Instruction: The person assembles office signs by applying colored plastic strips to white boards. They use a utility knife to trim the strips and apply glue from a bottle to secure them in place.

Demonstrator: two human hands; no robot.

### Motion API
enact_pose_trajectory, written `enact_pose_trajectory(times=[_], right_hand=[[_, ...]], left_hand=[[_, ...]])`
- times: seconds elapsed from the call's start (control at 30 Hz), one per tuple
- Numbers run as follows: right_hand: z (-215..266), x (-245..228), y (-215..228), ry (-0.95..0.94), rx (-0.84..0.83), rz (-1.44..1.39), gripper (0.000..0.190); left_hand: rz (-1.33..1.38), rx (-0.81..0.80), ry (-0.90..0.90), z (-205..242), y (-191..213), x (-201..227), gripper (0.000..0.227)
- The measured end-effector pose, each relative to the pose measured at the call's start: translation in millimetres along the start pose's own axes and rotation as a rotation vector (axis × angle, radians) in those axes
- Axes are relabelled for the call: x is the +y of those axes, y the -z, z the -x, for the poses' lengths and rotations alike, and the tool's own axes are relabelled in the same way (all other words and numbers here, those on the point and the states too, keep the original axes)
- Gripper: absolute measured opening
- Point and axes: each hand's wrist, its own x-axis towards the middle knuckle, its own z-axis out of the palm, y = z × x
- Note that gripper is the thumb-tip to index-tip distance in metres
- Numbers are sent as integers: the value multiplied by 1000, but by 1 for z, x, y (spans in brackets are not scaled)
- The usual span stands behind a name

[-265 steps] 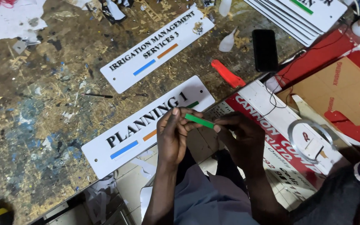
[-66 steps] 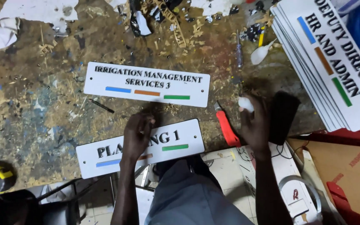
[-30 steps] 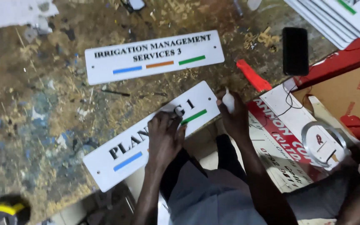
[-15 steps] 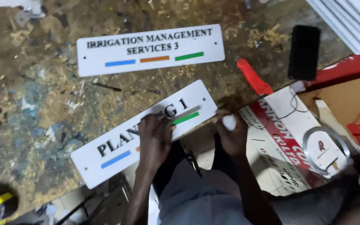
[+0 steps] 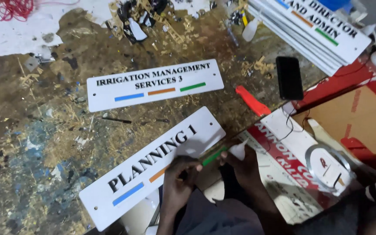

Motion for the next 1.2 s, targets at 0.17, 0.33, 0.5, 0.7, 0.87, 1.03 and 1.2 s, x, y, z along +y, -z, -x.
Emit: enact_pose_trajectory(times=[0.17, 0.33, 0.5, 0.7, 0.87, 1.03, 1.2], right_hand=[[3, 8, -3, 15, -31, -168, 20], [5, 6, -10, -52, 17, -171, 15], [15, -3, -18, -90, -29, -114, 19], [18, -9, -21, 34, -139, -140, 21], [16, -25, -19, 74, -136, 78, 22], [24, -43, -22, 211, -124, 170, 12], [23, -61, -27, 299, -155, 262, 6]], left_hand=[[-185, 60, -132, 7, 0, 16, 24], [-450, -3, -386, 12, -11, 0, 33], [-271, 90, -158, 13, -14, 4, 12], [-358, 26, -371, 5, -22, 19, 22], [-35, -21, 123, 3, -23, 17, 39], [140, -93, 279, 8, -16, 9, 64], [346, -168, 166, -1, -17, 17, 66]])
